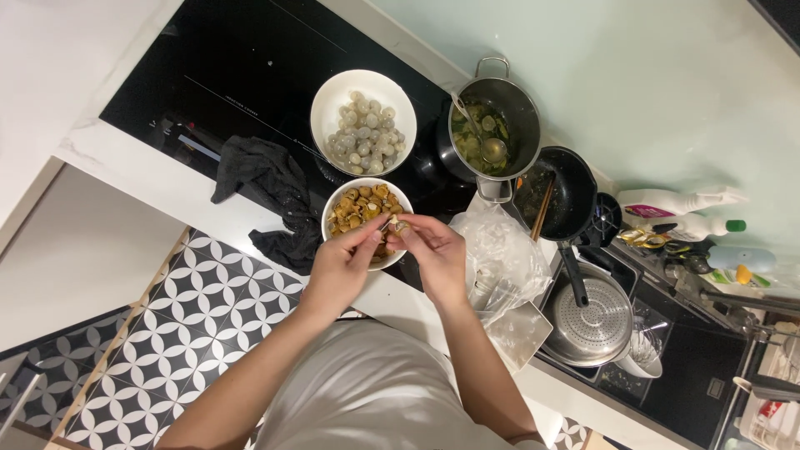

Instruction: Peeling small brown fruits or nuts, washing a bowl, and then cleaning and deveining raw shrimp in a kitchen.

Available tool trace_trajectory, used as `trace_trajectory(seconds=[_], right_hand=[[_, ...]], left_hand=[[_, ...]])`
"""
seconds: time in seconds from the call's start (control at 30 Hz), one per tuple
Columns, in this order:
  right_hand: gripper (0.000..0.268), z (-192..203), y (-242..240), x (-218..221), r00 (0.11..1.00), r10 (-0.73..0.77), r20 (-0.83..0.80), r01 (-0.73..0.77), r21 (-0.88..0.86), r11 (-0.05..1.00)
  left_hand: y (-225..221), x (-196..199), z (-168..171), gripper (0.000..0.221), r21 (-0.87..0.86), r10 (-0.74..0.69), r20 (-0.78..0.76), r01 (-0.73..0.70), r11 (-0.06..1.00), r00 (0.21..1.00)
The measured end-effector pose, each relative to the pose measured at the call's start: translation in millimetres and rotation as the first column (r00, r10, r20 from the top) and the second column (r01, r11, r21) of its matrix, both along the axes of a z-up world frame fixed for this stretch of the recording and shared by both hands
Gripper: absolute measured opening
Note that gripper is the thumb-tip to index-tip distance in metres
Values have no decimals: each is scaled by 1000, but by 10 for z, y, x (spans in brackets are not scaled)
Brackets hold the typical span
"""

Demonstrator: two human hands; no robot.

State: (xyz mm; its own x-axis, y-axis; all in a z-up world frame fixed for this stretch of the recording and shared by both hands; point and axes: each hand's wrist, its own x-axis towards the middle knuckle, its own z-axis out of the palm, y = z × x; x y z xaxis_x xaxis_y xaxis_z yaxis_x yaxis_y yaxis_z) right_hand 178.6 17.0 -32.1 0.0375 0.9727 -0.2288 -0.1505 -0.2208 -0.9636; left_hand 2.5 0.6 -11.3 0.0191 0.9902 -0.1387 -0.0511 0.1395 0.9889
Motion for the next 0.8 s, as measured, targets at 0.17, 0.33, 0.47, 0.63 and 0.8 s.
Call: trace_trajectory(seconds=[0.17,0.33,0.47,0.63,0.8], right_hand=[[28,-97,63,137,906,145,-398,-174,-38,984],[28,-110,119,243,768,145,-623,-196,-14,980],[27,-15,164,256,852,150,-501,-224,-90,970],[28,13,200,275,847,225,-481,-269,-24,963],[24,13,197,272,893,253,-373,-259,34,965]], left_hand=[[45,-135,-193,34,-161,-3,69,14,987,998],[33,-189,-206,36,-203,-117,-271,62,977,955],[51,-172,75,38,77,-103,-306,133,988,946],[111,-183,371,43,210,-175,-189,214,954,966],[107,-160,408,38,274,-226,-106,247,930,968]])
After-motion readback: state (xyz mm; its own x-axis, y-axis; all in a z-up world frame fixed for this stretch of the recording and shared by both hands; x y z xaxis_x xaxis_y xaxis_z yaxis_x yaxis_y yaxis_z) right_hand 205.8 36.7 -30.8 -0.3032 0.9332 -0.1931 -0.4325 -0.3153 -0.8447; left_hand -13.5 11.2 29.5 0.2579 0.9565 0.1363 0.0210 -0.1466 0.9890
